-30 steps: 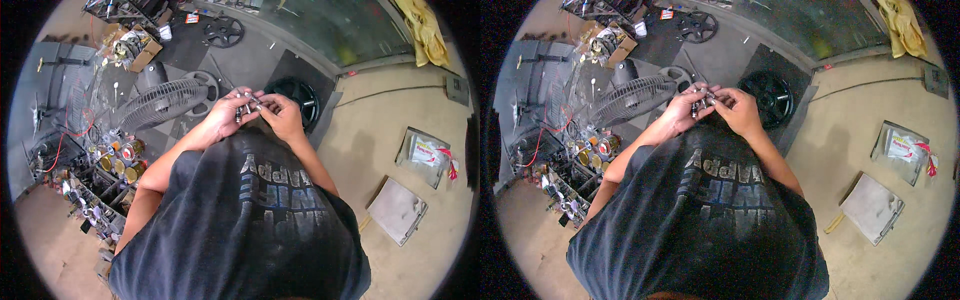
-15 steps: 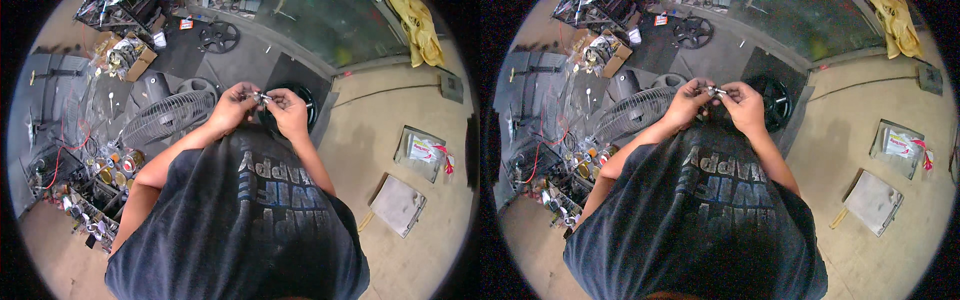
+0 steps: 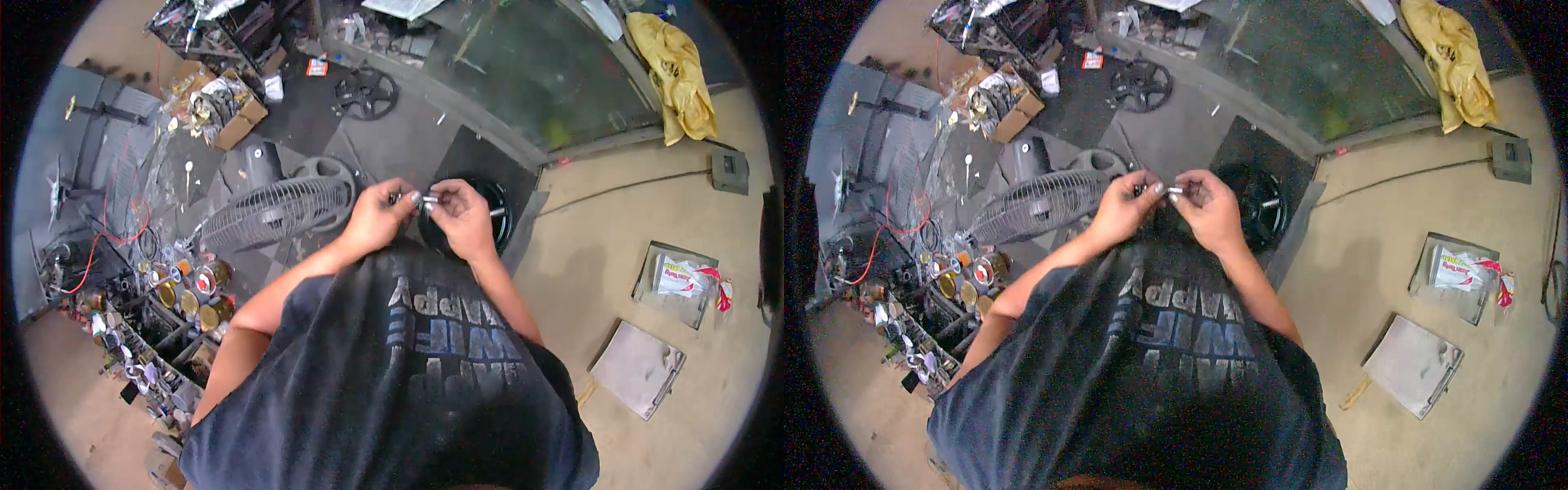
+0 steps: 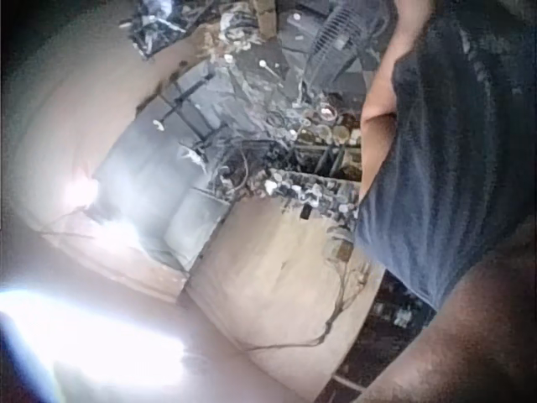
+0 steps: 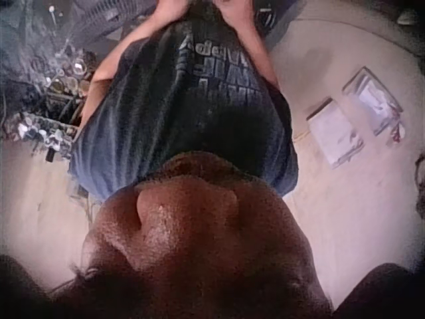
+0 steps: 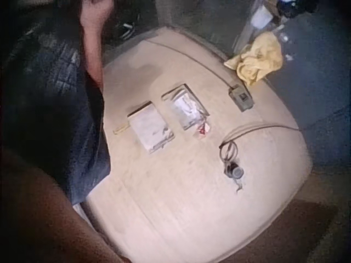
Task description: The person walks through a tire shop to retrieve a green wheel rim, carries it to a workbench, and uses their hands to disassemble and clean a small valve component.
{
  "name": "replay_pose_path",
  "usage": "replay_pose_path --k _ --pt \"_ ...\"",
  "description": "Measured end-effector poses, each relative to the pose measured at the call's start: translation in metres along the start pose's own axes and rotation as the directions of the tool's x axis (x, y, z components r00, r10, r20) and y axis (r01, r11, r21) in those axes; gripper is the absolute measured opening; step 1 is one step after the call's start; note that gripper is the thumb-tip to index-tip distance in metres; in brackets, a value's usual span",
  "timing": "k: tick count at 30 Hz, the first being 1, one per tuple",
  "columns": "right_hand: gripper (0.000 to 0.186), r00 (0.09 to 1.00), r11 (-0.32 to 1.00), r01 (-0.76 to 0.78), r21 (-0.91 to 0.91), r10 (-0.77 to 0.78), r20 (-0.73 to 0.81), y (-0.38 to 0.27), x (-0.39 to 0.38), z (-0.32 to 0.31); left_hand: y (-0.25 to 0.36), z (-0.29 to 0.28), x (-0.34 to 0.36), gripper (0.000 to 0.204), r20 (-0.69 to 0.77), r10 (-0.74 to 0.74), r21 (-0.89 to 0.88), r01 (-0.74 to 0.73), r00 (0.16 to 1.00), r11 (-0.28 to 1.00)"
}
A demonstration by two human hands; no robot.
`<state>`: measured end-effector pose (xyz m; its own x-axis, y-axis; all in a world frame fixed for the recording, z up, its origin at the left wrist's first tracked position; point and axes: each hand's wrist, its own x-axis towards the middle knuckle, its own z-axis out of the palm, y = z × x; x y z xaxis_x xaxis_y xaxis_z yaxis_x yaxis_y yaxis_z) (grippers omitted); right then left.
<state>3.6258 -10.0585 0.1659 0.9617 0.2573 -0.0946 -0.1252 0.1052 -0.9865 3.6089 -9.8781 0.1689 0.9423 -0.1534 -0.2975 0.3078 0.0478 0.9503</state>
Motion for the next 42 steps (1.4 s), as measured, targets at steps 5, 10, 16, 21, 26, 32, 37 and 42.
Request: replay_pose_path --k 5,10,16,21,26,32,37,42 --pt "0.017 0.957 0.968 -0.249 -0.003 0.247 0.149 -0.005 -0.002 -0.014 0.01 0.008 -0.002 0.009 -0.017 0.061 0.076 -0.059 0.998 0.995" --pt "0.016 0.945 0.94 -0.303 0.157 0.275 0.178 -0.013 0.002 -0.015 0.005 0.01 0.001 0.009 0.04 0.044 0.034 -0.045 0.998 0.998" --pt "0.027 0.949 0.967 -0.252 0.038 0.24 0.203 -0.019 0.009 -0.025 0.0 0.017 0.01 0.009 0.034 0.113 0.042 -0.115 0.993 0.993" --pt "0.024 0.928 0.925 -0.36 0.119 0.343 0.143 -0.016 0.007 -0.032 0.009 0.019 0.018 0.009 0.027 0.074 -0.036 -0.073 0.997 0.997" --pt "0.022 0.943 0.945 -0.314 0.091 0.299 0.146 -0.017 0.003 -0.033 0.004 0.024 0.024 0.009 0.044 0.237 0.097 -0.24 0.971 0.966" --pt "0.022 0.942 0.897 -0.333 0.292 0.306 0.136 -0.015 0.003 -0.033 0.006 0.021 0.026 0.01 0.084 0.154 0.119 -0.164 0.984 0.979" --pt "0.022 0.935 0.864 -0.353 0.358 0.313 0.167 -0.01 0.007 -0.036 0.011 0.019 0.027 0.01 0.088 0.114 0.115 -0.124 0.99 0.986" --pt "0.02 0.952 0.953 -0.284 0.108 0.267 0.152 -0.011 0.01 -0.032 0.012 0.017 0.026 0.01 0.063 0.106 0.097 -0.112 0.992 0.989"
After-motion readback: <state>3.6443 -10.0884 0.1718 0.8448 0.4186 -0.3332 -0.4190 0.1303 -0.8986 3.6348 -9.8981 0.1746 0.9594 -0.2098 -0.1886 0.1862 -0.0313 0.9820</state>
